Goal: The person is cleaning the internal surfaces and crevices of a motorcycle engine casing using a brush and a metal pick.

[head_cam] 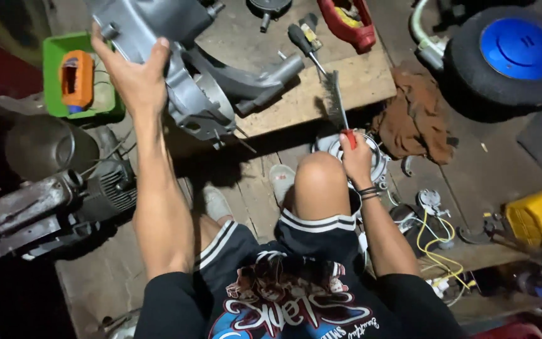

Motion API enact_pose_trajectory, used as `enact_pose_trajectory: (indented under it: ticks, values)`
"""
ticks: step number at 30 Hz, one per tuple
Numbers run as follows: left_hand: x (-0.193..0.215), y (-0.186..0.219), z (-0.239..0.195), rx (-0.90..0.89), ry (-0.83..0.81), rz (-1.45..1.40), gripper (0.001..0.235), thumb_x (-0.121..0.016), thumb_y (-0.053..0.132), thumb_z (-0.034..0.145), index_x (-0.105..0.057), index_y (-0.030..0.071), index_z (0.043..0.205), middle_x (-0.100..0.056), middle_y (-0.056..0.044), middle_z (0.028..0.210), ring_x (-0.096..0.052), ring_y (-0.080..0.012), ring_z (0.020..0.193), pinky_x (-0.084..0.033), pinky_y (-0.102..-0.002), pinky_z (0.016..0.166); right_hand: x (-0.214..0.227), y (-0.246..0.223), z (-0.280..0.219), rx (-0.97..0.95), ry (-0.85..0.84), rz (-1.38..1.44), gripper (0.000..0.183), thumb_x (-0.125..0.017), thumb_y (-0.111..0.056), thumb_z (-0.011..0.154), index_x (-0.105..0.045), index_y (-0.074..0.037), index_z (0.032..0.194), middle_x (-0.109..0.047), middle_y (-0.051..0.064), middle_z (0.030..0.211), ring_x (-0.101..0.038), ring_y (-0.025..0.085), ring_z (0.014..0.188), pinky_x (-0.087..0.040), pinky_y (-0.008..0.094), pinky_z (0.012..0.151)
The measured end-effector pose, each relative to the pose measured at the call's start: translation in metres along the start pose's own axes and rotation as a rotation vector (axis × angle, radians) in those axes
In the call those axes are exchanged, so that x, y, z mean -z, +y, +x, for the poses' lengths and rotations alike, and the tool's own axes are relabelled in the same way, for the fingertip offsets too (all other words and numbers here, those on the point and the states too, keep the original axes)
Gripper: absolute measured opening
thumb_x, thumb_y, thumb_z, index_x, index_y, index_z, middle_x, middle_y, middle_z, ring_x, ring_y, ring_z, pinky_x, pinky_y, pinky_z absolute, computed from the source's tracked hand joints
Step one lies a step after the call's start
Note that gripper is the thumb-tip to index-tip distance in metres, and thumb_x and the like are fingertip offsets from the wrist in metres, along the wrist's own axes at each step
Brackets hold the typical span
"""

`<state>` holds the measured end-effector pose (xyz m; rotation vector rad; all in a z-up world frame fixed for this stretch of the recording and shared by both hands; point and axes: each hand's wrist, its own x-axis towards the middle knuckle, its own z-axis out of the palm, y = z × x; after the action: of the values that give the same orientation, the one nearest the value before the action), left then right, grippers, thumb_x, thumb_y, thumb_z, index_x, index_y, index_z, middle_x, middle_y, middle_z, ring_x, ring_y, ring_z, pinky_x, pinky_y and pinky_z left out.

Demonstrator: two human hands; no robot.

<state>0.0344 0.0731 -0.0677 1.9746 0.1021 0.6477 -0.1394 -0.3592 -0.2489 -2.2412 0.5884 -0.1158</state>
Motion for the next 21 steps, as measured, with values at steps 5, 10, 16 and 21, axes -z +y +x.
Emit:
enact_pose_trajectory:
  ticks: [5, 10, 16, 21]
  values:
    - [-0.01, 0.03, -0.017, 0.059, 0.009, -0.04, 0.105, -0.101, 0.023, 0.092, -0.017, 0.024, 0.155, -0.044, -0.021, 0.158, -0.062, -0.0367, 0.132, -0.053, -0.055, 0.099, -0.007, -0.015, 0.013, 0.038, -0.001, 0.077, 0.033, -0.044, -0.04, 0.104, -0.065, -0.016, 0.112, -0.072, 0.009, 0.097, -0.064, 0.03, 0.093, -0.044, 0.042, 0.083]
    - [-0.022, 0.076, -0.041, 0.083, -0.023, -0.09, 0.106, -0.095, 0.022, 0.086, -0.014, 0.028, 0.155, -0.06, -0.016, 0.146, -0.084, -0.025, 0.097, -0.078, -0.036, 0.068, -0.007, -0.039, 0.021, 0.043, -0.02, 0.071, 0.041, -0.047, -0.045, 0.102, -0.065, -0.017, 0.126, -0.074, 0.01, 0.108, -0.065, 0.029, 0.097, -0.045, 0.041, 0.086]
    - [-0.023, 0.115, -0.081, 0.1, -0.024, -0.051, 0.107, -0.092, 0.028, 0.084, -0.014, 0.032, 0.157, -0.051, -0.017, 0.157, -0.079, -0.0292, 0.107, -0.074, -0.042, 0.084, 0.003, -0.038, 0.005, -0.013, -0.025, -0.018, 0.046, -0.048, -0.053, 0.099, -0.07, -0.019, 0.122, -0.075, 0.008, 0.103, -0.067, 0.03, 0.097, -0.046, 0.042, 0.086]
    - [-0.018, 0.136, -0.107, 0.051, 0.033, -0.004, 0.107, -0.092, 0.036, 0.081, -0.023, 0.032, 0.162, -0.062, -0.021, 0.146, -0.07, -0.0515, 0.111, -0.055, -0.055, 0.087, 0.039, -0.089, -0.017, 0.223, -0.056, -0.082, 0.043, -0.054, -0.03, 0.105, -0.053, -0.021, 0.147, -0.07, 0.03, 0.103, -0.066, 0.054, 0.101, -0.05, 0.06, 0.088]
